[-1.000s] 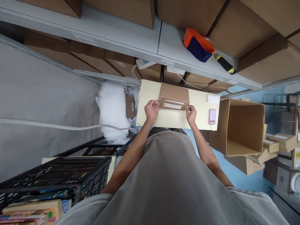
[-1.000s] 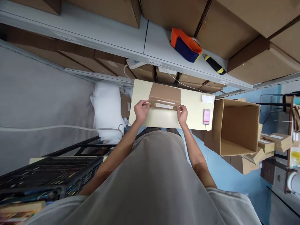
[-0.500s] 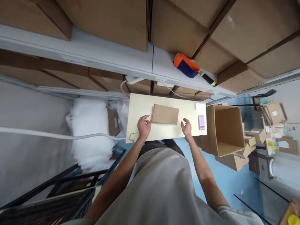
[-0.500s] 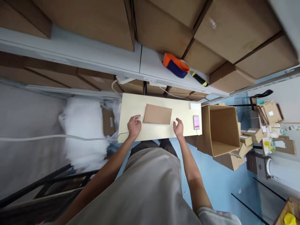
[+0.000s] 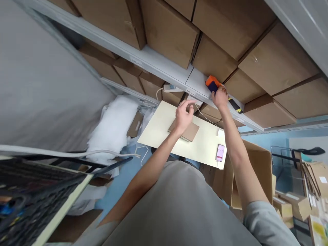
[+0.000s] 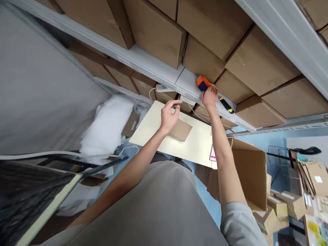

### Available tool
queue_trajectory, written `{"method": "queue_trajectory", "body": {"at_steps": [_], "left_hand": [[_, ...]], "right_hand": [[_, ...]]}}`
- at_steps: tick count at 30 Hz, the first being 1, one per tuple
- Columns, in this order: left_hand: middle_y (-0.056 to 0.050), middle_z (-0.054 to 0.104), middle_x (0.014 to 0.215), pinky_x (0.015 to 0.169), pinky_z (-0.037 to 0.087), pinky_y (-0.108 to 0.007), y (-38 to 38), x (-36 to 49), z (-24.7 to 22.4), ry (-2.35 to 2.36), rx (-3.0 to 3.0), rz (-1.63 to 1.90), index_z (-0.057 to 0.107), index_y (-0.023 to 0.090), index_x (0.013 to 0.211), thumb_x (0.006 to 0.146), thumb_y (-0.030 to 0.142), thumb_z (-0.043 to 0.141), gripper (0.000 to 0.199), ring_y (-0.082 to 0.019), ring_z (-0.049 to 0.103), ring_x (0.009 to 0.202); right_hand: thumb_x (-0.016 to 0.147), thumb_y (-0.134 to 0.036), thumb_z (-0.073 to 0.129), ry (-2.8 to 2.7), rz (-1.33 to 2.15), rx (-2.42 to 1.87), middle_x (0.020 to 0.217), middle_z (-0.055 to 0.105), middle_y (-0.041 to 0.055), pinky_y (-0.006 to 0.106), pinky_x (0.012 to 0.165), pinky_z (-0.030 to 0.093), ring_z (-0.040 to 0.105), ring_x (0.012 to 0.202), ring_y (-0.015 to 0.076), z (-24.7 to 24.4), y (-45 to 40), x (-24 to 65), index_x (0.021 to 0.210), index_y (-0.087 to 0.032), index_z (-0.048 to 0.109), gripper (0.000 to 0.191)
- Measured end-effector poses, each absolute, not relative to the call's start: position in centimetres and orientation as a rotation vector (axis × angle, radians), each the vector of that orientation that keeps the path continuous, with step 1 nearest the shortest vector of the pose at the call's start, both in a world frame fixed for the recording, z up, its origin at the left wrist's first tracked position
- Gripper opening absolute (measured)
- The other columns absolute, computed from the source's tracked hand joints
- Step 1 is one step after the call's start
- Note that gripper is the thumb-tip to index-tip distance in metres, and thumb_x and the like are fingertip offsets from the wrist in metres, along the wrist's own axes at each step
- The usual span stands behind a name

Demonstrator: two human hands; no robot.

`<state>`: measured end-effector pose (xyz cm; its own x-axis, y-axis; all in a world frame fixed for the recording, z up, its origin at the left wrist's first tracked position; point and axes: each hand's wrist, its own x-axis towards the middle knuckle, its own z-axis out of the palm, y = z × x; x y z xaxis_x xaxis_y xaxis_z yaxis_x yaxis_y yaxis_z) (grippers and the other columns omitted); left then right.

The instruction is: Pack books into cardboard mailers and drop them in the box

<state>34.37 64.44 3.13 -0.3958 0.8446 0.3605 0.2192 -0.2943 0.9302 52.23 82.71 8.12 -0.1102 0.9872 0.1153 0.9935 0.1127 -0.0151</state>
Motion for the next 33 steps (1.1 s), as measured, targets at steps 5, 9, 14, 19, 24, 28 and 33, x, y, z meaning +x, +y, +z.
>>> {"method": "queue_trajectory", "body": {"at_steps": [5,9,14,19,24,28,33], "left_hand": [[-0.007,0.085,0.123,0.111,0.065,-0.037,58.3,35.7,2.0,1.586,1.190,1.728,0.080,0.022,0.117,0.103,0.017,0.059,0.026,-0.020,0.081,0.119],[-0.009,0.086,0.121,0.109,0.068,-0.038,51.9,38.3,0.1,1.724,1.020,1.676,0.079,0.022,0.119,0.106,0.027,0.064,0.020,-0.022,0.082,0.116],[-0.009,0.083,0.121,0.104,0.068,-0.037,46.2,43.0,-1.2,1.836,1.051,1.603,0.077,0.023,0.121,0.109,0.031,0.065,0.019,-0.020,0.081,0.111],[-0.007,0.080,0.117,0.097,0.069,-0.035,43.1,45.5,-2.3,1.899,1.071,1.532,0.076,0.024,0.121,0.107,0.033,0.070,0.017,-0.019,0.079,0.103],[-0.007,0.081,0.122,0.099,0.068,-0.035,40.9,45.9,-2.9,1.798,1.096,1.512,0.075,0.024,0.122,0.112,0.043,0.067,0.023,-0.019,0.080,0.105],[-0.007,0.080,0.122,0.099,0.068,-0.035,40.5,45.7,-1.8,1.767,1.105,1.495,0.076,0.025,0.121,0.111,0.044,0.069,0.023,-0.020,0.079,0.108],[-0.011,0.070,0.146,0.100,0.068,-0.039,42.2,44.0,1.8,1.834,1.152,1.602,0.070,0.030,0.144,0.109,0.049,0.070,0.040,-0.025,0.074,0.127]], "right_hand": [[0.114,-0.030,0.051,-2.299,0.126,-1.856,0.135,0.073,0.0310,0.061,0.117,0.053,0.073,0.131,0.0424,7.0,83.2,54.3,0.155,-0.002,0.049,0.050],[0.117,-0.060,0.047,-2.215,0.561,-1.273,0.140,0.071,0.0221,0.058,0.117,0.056,0.070,0.134,0.0375,3.3,75.5,56.7,0.156,-0.017,0.049,0.058],[0.106,-0.077,0.063,-1.833,1.367,-0.945,0.131,0.076,0.0129,0.048,0.113,0.063,0.076,0.125,0.0295,-2.2,59.4,57.6,0.142,-0.025,0.058,0.063],[0.105,-0.074,0.067,-1.672,1.633,-1.036,0.135,0.078,0.0109,0.045,0.116,0.063,0.076,0.129,0.0268,-4.3,51.4,58.5,0.140,-0.027,0.060,0.059],[0.109,-0.072,0.061,-1.668,1.738,-0.927,0.138,0.080,0.0127,0.051,0.119,0.062,0.077,0.132,0.0287,-3.9,49.6,59.1,0.145,-0.027,0.061,0.057],[0.107,-0.074,0.065,-1.672,1.665,-1.019,0.133,0.082,0.0128,0.051,0.119,0.062,0.079,0.126,0.0299,-3.7,48.9,59.8,0.137,-0.025,0.066,0.057],[0.108,-0.065,0.069,-1.877,1.482,-1.107,0.124,0.082,0.0117,0.048,0.104,0.067,0.080,0.113,0.0304,-2.9,49.3,62.0,0.133,-0.026,0.066,0.046]]}}
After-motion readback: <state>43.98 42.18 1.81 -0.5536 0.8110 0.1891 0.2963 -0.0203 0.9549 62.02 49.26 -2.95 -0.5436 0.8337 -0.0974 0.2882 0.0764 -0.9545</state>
